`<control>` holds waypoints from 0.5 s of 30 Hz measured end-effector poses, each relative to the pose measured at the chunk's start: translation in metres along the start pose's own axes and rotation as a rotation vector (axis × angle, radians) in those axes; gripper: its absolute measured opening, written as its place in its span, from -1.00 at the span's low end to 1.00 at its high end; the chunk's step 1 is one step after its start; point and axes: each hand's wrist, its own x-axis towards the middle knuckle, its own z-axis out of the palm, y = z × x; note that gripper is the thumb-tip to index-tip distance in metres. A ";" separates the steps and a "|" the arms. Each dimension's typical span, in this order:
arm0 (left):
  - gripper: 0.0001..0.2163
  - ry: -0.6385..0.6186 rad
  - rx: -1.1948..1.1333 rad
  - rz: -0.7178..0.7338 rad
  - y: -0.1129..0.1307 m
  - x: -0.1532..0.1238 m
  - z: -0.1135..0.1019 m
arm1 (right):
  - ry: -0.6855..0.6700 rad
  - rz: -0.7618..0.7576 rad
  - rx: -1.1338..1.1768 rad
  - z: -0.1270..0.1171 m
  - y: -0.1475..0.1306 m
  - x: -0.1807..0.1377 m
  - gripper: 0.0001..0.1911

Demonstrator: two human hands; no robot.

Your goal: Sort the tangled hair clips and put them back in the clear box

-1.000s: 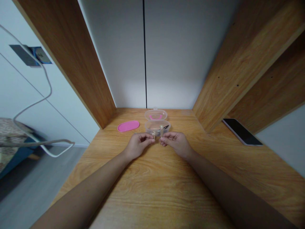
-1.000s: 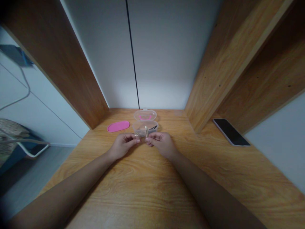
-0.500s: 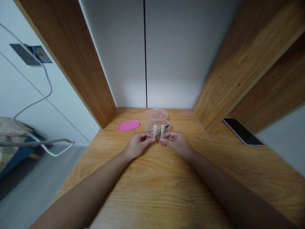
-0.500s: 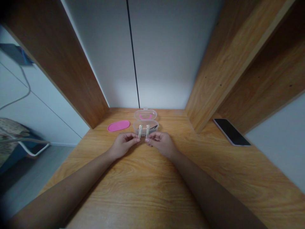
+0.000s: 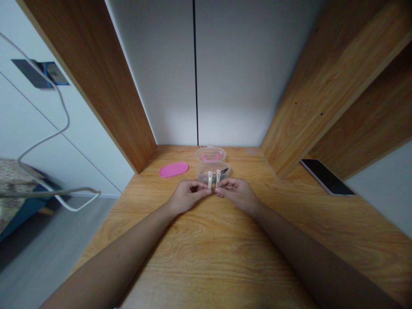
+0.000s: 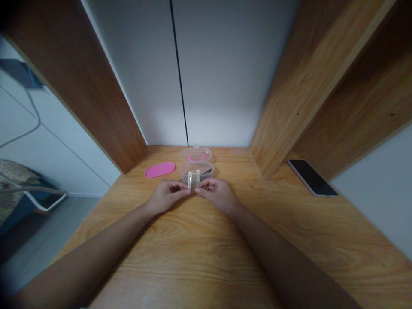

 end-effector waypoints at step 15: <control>-0.71 -0.015 -0.067 0.026 0.001 0.001 0.001 | -0.014 0.022 -0.016 0.001 -0.001 0.000 -0.61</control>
